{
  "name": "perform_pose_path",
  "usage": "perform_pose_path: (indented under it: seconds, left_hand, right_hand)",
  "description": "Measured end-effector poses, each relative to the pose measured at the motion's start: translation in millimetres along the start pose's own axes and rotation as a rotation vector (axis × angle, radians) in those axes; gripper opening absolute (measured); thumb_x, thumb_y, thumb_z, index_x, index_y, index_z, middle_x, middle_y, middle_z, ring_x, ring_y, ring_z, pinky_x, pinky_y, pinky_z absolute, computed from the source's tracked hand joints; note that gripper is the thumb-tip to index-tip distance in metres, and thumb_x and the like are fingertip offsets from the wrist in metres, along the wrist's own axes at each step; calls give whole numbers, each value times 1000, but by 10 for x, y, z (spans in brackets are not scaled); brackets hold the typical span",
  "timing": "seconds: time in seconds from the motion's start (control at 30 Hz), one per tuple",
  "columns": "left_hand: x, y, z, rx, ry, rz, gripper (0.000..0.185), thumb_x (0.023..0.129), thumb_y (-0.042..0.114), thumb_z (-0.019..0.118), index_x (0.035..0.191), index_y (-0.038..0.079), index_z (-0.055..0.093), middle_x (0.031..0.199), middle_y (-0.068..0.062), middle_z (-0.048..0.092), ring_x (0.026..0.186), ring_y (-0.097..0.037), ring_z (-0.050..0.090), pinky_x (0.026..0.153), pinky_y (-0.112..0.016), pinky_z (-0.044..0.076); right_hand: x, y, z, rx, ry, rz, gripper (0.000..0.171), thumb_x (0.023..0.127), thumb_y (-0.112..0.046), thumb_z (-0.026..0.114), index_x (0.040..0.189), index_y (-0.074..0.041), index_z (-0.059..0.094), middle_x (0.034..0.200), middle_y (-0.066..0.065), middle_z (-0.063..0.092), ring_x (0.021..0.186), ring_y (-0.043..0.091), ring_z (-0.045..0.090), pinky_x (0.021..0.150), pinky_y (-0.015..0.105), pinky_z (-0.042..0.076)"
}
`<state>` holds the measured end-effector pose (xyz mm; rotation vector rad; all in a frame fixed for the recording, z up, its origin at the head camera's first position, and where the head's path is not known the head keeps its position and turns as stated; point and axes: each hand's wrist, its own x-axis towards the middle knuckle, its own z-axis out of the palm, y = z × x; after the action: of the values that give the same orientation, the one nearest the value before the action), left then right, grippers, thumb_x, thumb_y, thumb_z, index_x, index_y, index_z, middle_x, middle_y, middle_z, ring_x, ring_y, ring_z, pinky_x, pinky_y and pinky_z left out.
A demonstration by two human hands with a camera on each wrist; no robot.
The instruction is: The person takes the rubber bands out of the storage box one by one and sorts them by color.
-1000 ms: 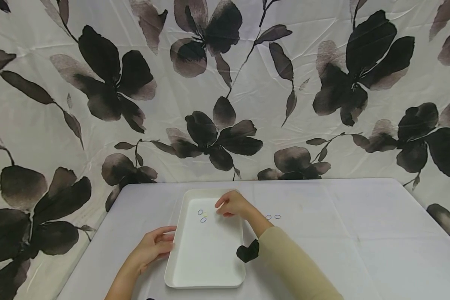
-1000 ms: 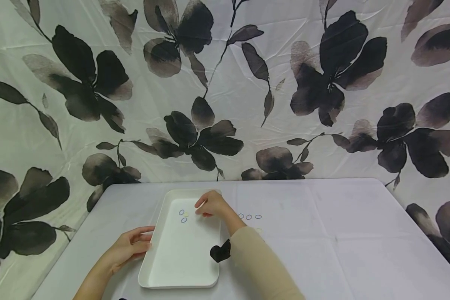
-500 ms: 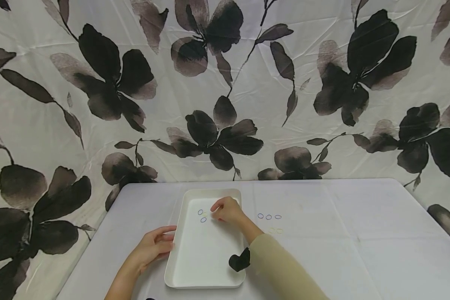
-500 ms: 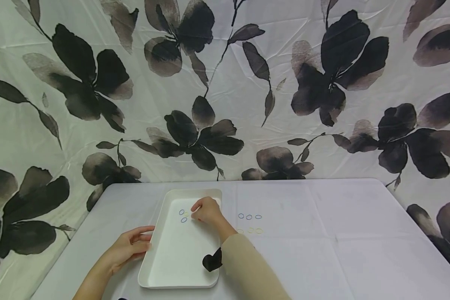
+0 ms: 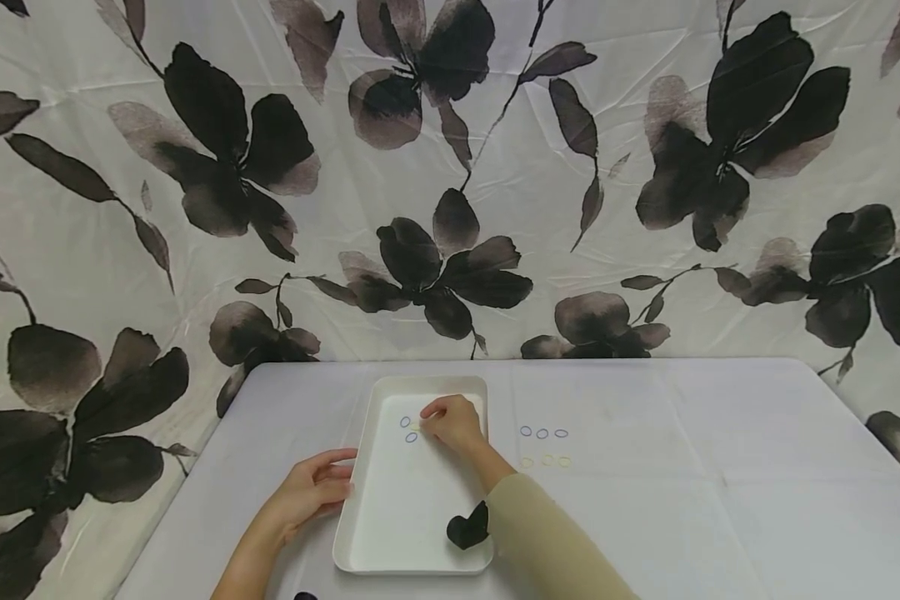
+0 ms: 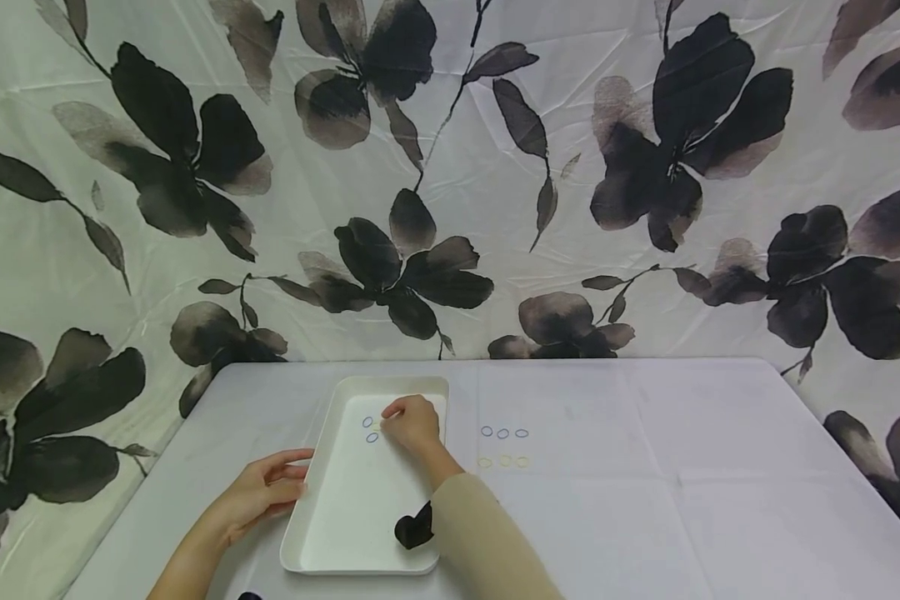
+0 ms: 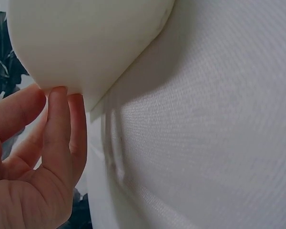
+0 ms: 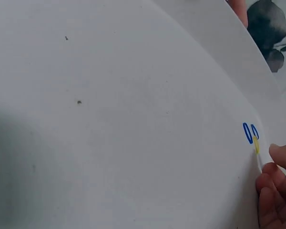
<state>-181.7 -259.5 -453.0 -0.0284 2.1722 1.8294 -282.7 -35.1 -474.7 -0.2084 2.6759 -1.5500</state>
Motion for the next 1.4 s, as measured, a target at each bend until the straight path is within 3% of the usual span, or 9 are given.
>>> perform_pose_path:
  seconds: [0.23, 0.53, 0.8, 1.03, 1.4]
  left_hand:
    - [4, -7, -5, -13, -20, 7, 61, 83, -3, 61, 136, -12, 33, 111, -20, 59, 91, -20, 62, 76, -33, 53]
    - [5, 2, -5, -4, -16, 6, 60, 83, -3, 62, 136, -12, 34, 111, -19, 59, 91, -20, 62, 75, -33, 53]
    - [-3, 11, -6, -7, -22, 1, 61, 83, -3, 61, 136, -12, 33, 111, -20, 59, 92, -20, 62, 76, -33, 53]
    - [-17, 22, -3, -1, -28, 0, 61, 83, -4, 61, 136, -12, 33, 114, -23, 57, 93, -21, 62, 77, -35, 53]
    - [-2, 17, -8, 13, -19, 7, 61, 82, -3, 63, 135, -11, 35, 113, -22, 57, 95, -23, 62, 78, -36, 53]
  right_hand:
    - [-22, 33, 100, -158, 50, -59, 6, 77, -12, 72, 81, -13, 76, 66, -3, 60, 57, 9, 47, 49, 23, 38]
    - [-23, 7, 123, -259, 46, -62, 9, 79, -19, 73, 87, -17, 77, 65, -6, 61, 54, 6, 45, 47, 21, 35]
    - [-28, -35, 109, -298, 32, -68, 4, 76, -20, 76, 75, -17, 74, 62, -8, 57, 55, 7, 47, 47, 23, 37]
    - [-26, -31, 74, -263, 26, -69, 9, 75, -18, 77, 69, -16, 70, 60, -8, 55, 55, 7, 47, 49, 23, 37]
    - [30, 32, -11, -80, -15, -50, 7, 74, -13, 77, 72, -9, 72, 63, -4, 56, 59, 9, 46, 53, 22, 38]
